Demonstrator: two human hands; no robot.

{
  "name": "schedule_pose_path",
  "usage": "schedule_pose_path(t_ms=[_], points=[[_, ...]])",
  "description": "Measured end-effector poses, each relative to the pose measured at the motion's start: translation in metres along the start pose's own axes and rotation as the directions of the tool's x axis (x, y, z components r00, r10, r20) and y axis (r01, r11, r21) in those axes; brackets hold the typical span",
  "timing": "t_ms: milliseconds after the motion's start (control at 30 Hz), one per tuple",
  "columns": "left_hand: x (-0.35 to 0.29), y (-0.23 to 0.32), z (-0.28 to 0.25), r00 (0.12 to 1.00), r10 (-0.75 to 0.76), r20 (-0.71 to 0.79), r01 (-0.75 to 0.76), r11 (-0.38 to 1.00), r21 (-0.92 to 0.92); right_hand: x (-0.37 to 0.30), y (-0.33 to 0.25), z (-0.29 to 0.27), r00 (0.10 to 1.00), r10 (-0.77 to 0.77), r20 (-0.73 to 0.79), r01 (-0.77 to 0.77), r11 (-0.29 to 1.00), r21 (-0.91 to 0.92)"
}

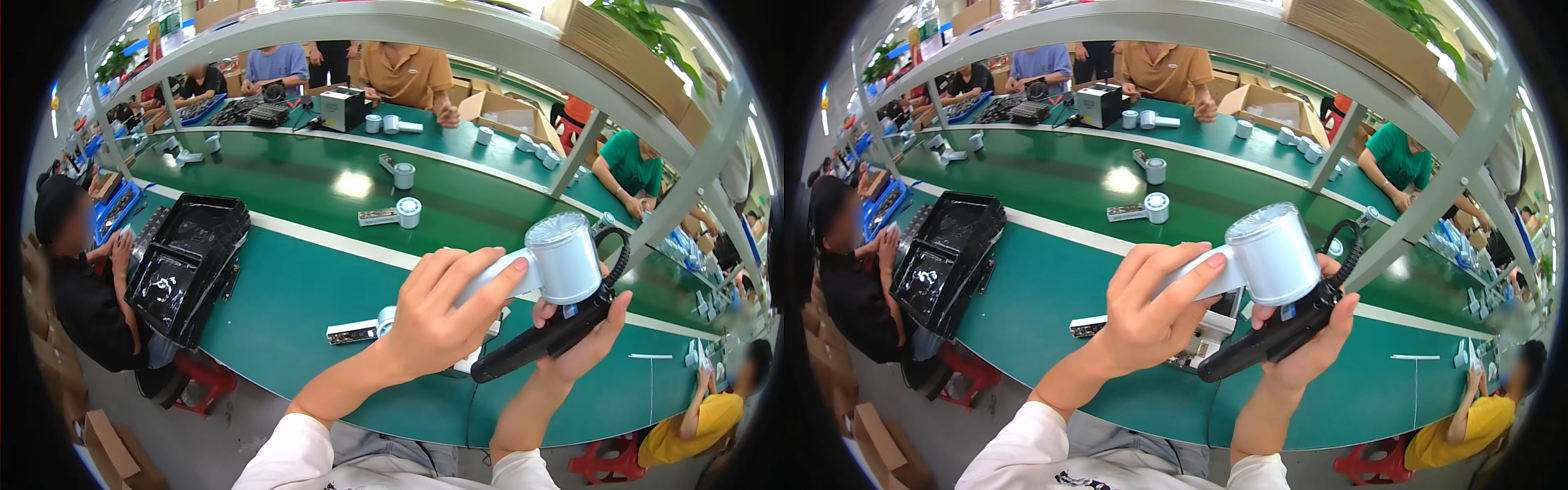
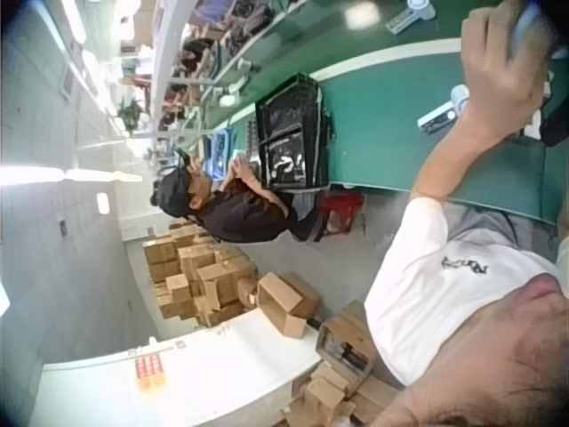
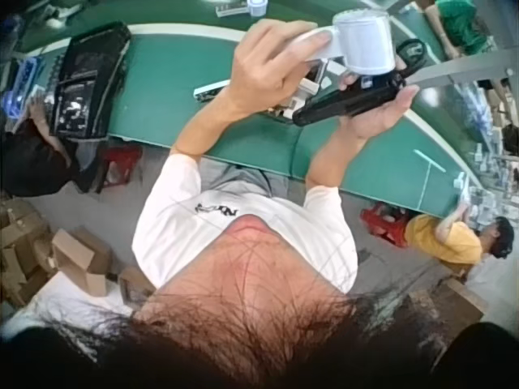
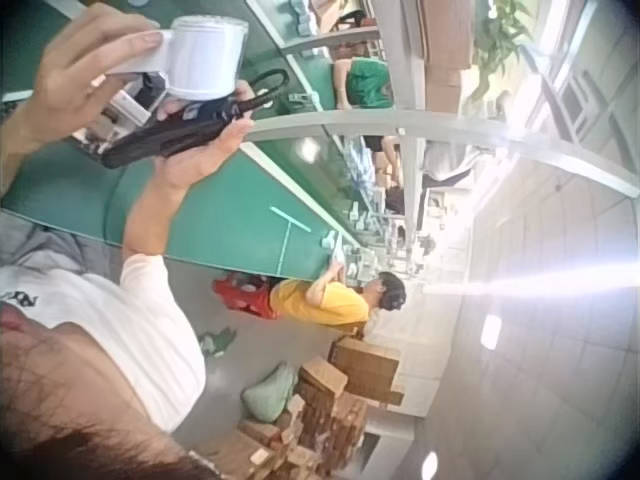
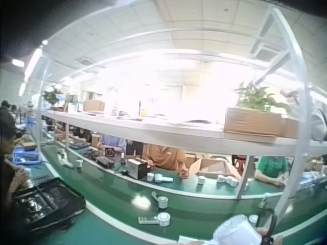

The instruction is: Fasten a circuit board component onto a small fan assembly using an electric screwdriver.

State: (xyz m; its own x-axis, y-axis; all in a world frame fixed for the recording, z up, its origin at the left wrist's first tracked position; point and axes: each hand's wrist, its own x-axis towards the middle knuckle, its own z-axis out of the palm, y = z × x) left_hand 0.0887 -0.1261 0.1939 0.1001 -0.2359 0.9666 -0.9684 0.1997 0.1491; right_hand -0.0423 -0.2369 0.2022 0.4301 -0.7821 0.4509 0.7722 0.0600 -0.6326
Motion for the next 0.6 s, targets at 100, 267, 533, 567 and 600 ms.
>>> schedule_pose_path(t_ms=[100, 267, 533, 567, 600], points=[[0.0, 0.0, -0.002, 1.0, 0.002, 0.018, -0.002, 1.0, -0.001, -0.001, 0.0, -0.005, 1.0, 0.021, 0.017, -0.021, 0.999, -0.029], [0.0, 0.001, -0.003, 1.0, -0.009, 0.014, 0.009, 1.0, -0.015, -0.002, 0.0, -0.009, 0.998, 0.056, -0.004, -0.056, 0.998, -0.029], [0.001, -0.001, -0.004, 1.0, -0.006, -0.004, 0.006, 1.0, -0.007, -0.003, 0.002, -0.001, 0.993, 0.044, -0.107, -0.053, 0.995, -0.082], [0.001, -0.002, -0.004, 1.0, -0.006, -0.004, 0.006, 1.0, -0.006, -0.003, 0.0, 0.002, 0.995, 0.041, -0.087, -0.053, 0.988, -0.146], [0.001, -0.002, -0.005, 1.0, -0.007, -0.005, 0.007, 1.0, -0.006, -0.003, 0.0, 0.003, 0.997, 0.038, -0.066, -0.051, 0.976, -0.21]])
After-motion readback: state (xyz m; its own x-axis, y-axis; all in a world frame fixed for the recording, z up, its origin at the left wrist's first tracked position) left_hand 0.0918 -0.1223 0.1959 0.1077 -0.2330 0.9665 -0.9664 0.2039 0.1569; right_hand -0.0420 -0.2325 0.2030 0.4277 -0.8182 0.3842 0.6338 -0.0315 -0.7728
